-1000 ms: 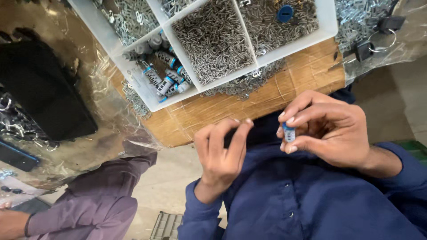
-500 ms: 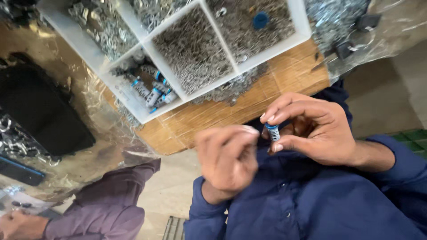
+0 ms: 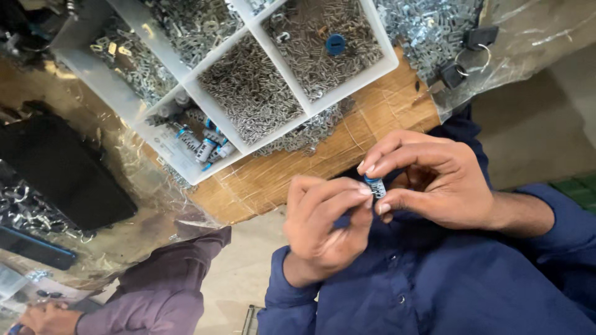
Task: The person repeatedly picks small metal key blanks and blue plastic key heads from a compartmentalized tray, then presses them together by hand to form assembled keys. The assembled units are placed into a separate compartment of the tray. The process continues with multiple units.
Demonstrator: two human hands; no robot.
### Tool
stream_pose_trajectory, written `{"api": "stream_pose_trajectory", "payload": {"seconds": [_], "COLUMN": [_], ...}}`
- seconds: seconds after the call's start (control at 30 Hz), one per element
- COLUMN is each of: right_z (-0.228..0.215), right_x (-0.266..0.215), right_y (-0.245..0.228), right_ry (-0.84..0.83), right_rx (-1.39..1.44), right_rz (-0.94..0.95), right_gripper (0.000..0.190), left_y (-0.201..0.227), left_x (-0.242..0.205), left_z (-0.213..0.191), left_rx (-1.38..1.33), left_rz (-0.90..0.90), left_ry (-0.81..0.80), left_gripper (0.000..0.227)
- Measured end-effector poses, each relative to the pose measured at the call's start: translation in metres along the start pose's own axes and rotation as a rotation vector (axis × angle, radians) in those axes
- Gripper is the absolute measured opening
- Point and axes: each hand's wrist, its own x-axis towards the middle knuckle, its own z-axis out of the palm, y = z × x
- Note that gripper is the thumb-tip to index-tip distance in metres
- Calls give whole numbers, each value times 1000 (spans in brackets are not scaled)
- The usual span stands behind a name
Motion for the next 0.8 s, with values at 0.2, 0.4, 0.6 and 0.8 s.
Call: {"api": "stream_pose_trajectory", "payload": {"seconds": [0.2,0.4,0.6,0.8], "right_z": [0,2,-8,-16], "right_x": [0,-3,-7,-20], "right_y": [2,12,3,0], "right_ry": [-14,-5,-66,-9], "right_rx": [-24,115,155,212], "right_rz": [-42,-7,-14,-43], "right_gripper": [34,31,31,32], "left_y": [2,6,5,7], "left_x": [0,1,6,4], "left_z": [3,-7,4,24], "left_rx": [91,184,-51,-174], "left_rz": [73,125,14,35], "left_ry": [-12,-139,-109,-43], "left_gripper": [26,28,30,31]}}
